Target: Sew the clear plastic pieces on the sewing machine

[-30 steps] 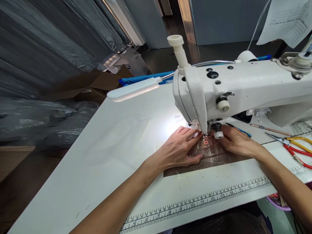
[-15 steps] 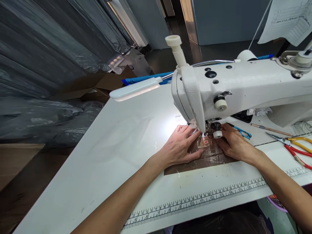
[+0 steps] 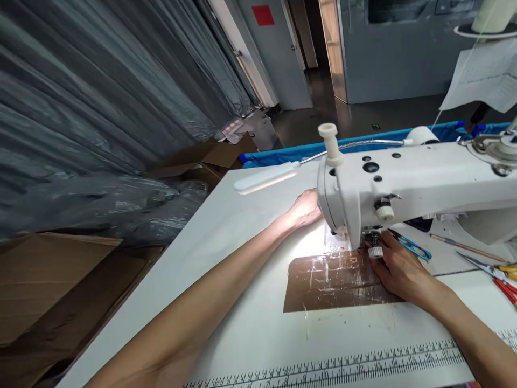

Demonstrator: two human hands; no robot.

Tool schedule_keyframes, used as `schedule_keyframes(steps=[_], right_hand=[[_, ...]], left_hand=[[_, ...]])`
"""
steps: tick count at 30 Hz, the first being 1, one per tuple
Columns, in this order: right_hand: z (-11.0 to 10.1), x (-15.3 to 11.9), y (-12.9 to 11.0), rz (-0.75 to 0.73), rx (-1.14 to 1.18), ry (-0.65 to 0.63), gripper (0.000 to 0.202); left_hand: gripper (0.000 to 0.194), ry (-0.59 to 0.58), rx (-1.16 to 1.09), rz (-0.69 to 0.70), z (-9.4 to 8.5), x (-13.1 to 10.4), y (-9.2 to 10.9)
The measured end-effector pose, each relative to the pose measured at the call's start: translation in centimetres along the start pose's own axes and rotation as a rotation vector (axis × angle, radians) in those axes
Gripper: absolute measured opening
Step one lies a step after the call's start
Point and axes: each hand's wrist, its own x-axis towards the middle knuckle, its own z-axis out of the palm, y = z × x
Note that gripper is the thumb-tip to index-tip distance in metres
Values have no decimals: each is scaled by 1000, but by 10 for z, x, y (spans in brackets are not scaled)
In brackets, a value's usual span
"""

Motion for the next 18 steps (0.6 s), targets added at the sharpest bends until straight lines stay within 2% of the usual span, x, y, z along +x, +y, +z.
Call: schedule_keyframes(steps=[3,7,12,18], right_hand=[[7,0,5,-10,-12,28,29],[9,1,6,2,-1,23,32],[6,2,4,-37,-34,45,39],[8,2,2,-34,-39,59,42]], left_hand=[[44,30,14,-109,-5,25,-19],[47,12,-12,-157,-9,32,-37],[56,30,-31,-234,-19,12,-46],[40,129,-13,-310,-29,-22,-43]])
